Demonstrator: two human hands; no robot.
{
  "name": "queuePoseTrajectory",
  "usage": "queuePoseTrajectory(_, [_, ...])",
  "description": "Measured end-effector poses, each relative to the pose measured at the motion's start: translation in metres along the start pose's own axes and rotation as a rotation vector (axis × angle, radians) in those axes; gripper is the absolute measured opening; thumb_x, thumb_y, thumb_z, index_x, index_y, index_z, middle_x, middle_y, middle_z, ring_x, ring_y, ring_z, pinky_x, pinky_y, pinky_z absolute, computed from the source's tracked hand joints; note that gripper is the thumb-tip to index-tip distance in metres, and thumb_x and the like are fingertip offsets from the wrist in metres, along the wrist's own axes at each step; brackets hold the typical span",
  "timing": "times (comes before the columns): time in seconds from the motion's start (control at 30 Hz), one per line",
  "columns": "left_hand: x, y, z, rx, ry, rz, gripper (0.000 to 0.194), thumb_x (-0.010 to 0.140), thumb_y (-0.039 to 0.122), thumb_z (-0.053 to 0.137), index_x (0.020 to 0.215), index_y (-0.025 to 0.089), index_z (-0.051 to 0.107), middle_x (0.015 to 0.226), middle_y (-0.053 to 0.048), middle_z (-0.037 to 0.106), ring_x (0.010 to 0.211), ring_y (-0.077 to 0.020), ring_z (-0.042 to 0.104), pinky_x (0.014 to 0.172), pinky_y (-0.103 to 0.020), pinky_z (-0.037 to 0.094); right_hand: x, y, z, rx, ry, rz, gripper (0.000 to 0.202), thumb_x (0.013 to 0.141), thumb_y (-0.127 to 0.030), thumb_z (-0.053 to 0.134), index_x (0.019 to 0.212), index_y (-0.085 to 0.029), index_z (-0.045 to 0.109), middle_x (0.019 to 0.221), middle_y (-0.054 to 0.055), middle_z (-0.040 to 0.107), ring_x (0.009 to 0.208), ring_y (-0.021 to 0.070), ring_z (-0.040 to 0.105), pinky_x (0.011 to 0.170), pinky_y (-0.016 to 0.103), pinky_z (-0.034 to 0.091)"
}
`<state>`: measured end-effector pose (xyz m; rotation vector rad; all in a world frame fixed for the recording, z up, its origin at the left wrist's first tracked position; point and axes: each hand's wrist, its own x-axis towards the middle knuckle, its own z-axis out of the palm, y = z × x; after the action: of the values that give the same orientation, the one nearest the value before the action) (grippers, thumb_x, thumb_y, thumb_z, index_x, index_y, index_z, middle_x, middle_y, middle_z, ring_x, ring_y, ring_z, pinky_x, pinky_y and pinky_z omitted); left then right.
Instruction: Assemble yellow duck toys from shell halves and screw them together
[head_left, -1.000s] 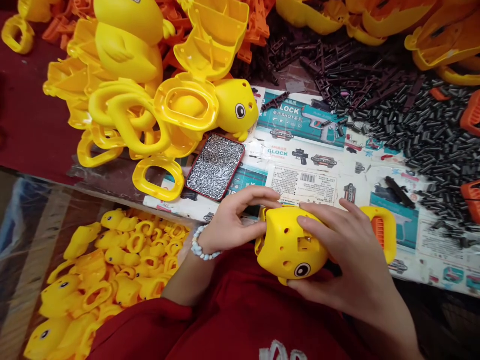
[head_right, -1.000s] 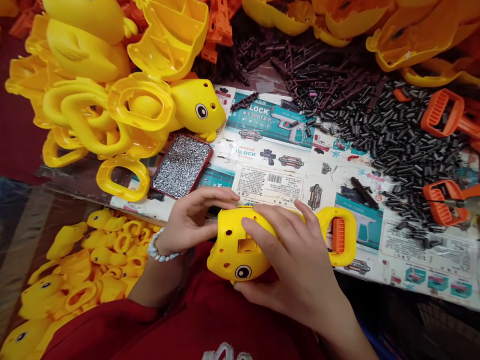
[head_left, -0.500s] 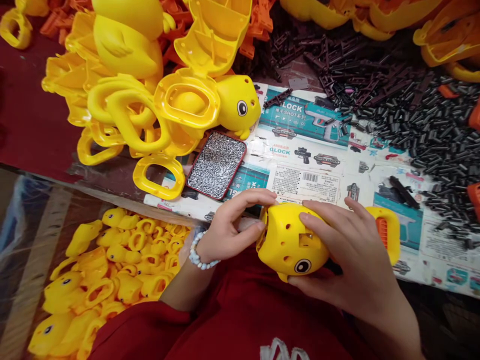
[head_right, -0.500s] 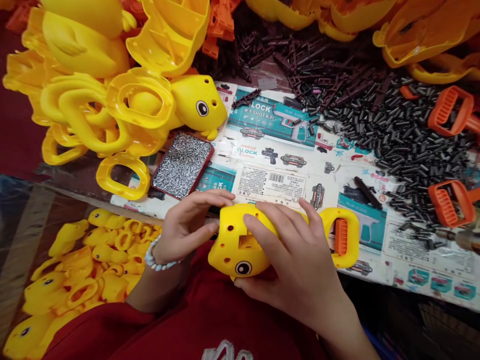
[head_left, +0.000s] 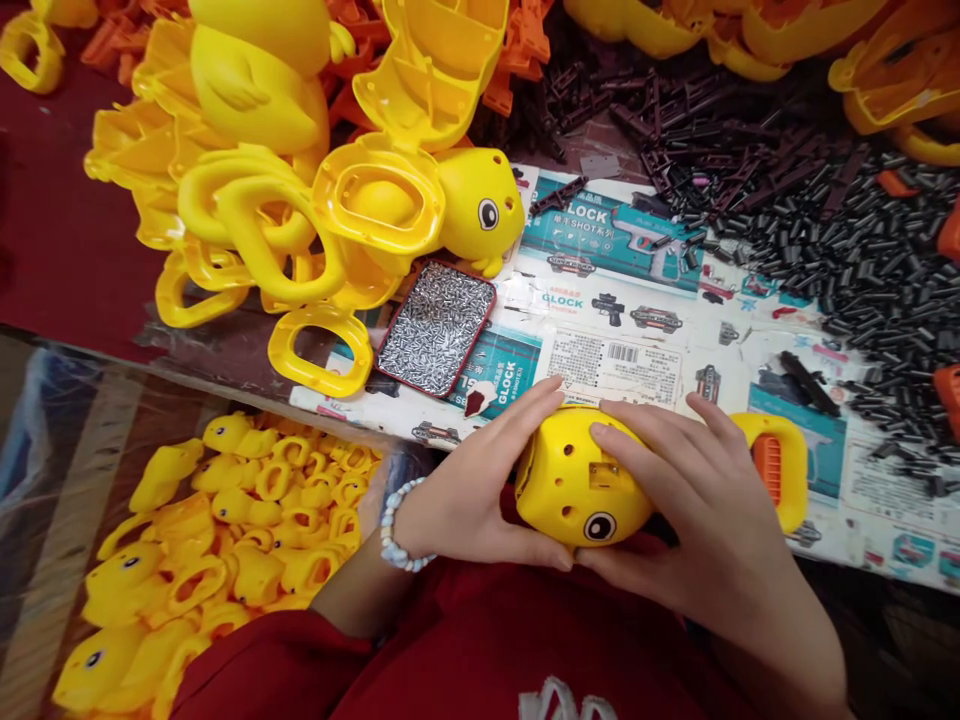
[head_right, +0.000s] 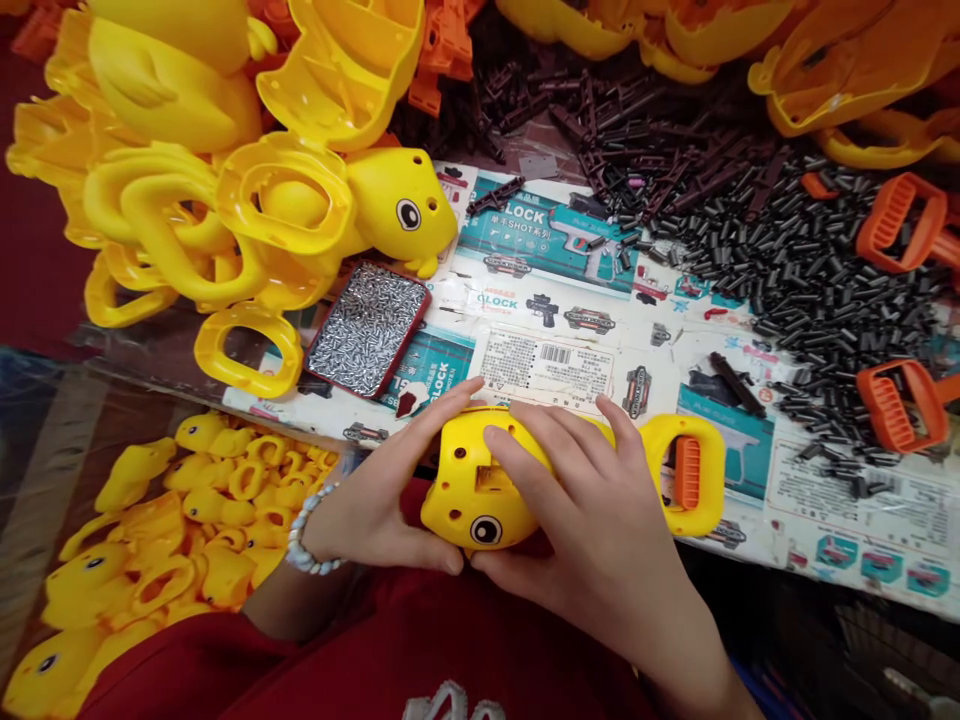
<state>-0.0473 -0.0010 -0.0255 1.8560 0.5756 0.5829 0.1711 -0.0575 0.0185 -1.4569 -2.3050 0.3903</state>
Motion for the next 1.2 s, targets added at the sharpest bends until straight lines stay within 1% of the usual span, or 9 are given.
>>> queuePoseTrajectory(0.17, [0.002, 0.006, 0.006, 0.035, -0.039, -0.038, 0.114, 0.071, 0.056, 0.071, 0.151, 0.017, -0.001, 0.157, -0.018, 0.008, 0.143, -0.0375, 0.018, 0.117, -0.054, 0.022, 0.001, -0.002, 0.000, -0.046, -0.007, 0.010, 0.041, 0.103, -0.052, 0.031, 0.121, -0.019, 0.045, 0.129, 0.004, 0.044, 0.112, 0.0263, 0.048, 0.103, 0.053, 0.026])
queuePoseTrajectory(0.27, [-0.001, 0.015, 0.009, -0.035, 0.012, -0.097, 0.087, 0.088, 0.050, 0.052, 0.151, 0.019, 0.001, 0.159, -0.012, 0.006, 0.144, -0.0333, 0.019, 0.119, -0.051, 0.020, 0.001, -0.005, 0.001, -0.095, 0.009, 0.033, 0.042, 0.103, -0.054, 0.028, 0.118, -0.018, 0.045, 0.129, 0.005, 0.045, 0.111, 0.0276, 0.048, 0.099, 0.052, 0.030])
queuePoseTrajectory(0.33, [-0.001, 0.021, 0.010, -0.065, 0.065, -0.169, 0.069, 0.095, 0.045, 0.039, 0.151, 0.021, 0.008, 0.158, -0.009, 0.013, 0.144, -0.0284, 0.022, 0.120, -0.045, 0.020, 0.001, -0.008, 0.002, -0.119, 0.019, 0.044, 0.042, 0.103, -0.055, 0.029, 0.116, -0.018, 0.045, 0.128, 0.005, 0.045, 0.111, 0.0285, 0.049, 0.098, 0.053, 0.030])
queuePoseTrajectory(0.47, [0.003, 0.031, 0.005, 0.031, 0.118, -0.331, 0.064, 0.095, 0.046, 0.037, 0.149, 0.015, 0.021, 0.150, -0.013, 0.036, 0.137, -0.0264, 0.038, 0.116, -0.042, 0.031, 0.000, -0.010, 0.002, -0.132, 0.007, 0.042, 0.042, 0.103, -0.054, 0.027, 0.119, -0.019, 0.044, 0.130, 0.005, 0.044, 0.113, 0.0279, 0.048, 0.099, 0.054, 0.030])
queuePoseTrajectory(0.63, [0.012, 0.036, 0.000, 0.090, 0.105, -0.347, 0.054, 0.094, 0.045, 0.039, 0.138, 0.013, 0.042, 0.140, -0.014, 0.050, 0.125, -0.0260, 0.052, 0.109, -0.043, 0.039, -0.003, -0.008, 0.005, -0.140, 0.046, 0.067, 0.049, 0.102, -0.060, 0.028, 0.120, -0.017, 0.045, 0.129, 0.006, 0.045, 0.111, 0.0281, 0.048, 0.098, 0.051, 0.032])
queuePoseTrajectory(0.83, [0.013, 0.034, 0.005, -0.095, 0.196, -0.414, 0.059, 0.089, 0.043, 0.049, 0.139, 0.013, 0.039, 0.132, -0.014, 0.057, 0.111, -0.0223, 0.062, 0.085, -0.031, 0.056, -0.004, -0.008, 0.003, -0.144, 0.011, 0.027, 0.045, 0.103, -0.055, 0.026, 0.120, -0.018, 0.046, 0.130, 0.006, 0.044, 0.113, 0.0286, 0.047, 0.096, 0.050, 0.033])
queuePoseTrajectory(0.93, [0.014, 0.033, 0.007, -0.034, 0.222, -0.375, 0.058, 0.089, 0.044, 0.048, 0.137, 0.012, 0.043, 0.124, -0.016, 0.062, 0.101, -0.0235, 0.066, 0.081, -0.034, 0.058, -0.004, -0.010, 0.003, -0.128, 0.006, 0.030, 0.043, 0.103, -0.053, 0.028, 0.120, -0.018, 0.046, 0.131, 0.006, 0.043, 0.113, 0.0283, 0.046, 0.094, 0.048, 0.035])
queuePoseTrajectory(1.07, [0.014, 0.033, 0.008, 0.136, 0.203, -0.331, 0.064, 0.083, 0.051, 0.059, 0.135, 0.016, 0.045, 0.126, -0.017, 0.060, 0.108, -0.0299, 0.062, 0.090, -0.044, 0.053, -0.006, -0.007, 0.000, -0.070, 0.030, 0.059, 0.046, 0.101, -0.055, 0.034, 0.120, -0.016, 0.047, 0.130, 0.008, 0.043, 0.114, 0.0287, 0.045, 0.094, 0.047, 0.035])
queuePoseTrajectory(1.2, [0.013, 0.029, 0.008, 0.094, 0.294, -0.031, 0.072, 0.076, 0.047, 0.070, 0.137, 0.022, 0.040, 0.133, -0.014, 0.054, 0.119, -0.0286, 0.054, 0.102, -0.043, 0.045, -0.005, 0.003, -0.007, 0.062, 0.188, 0.119, 0.044, 0.100, -0.051, 0.043, 0.121, -0.013, 0.048, 0.125, 0.009, 0.047, 0.115, 0.0256, 0.047, 0.098, 0.039, 0.038])
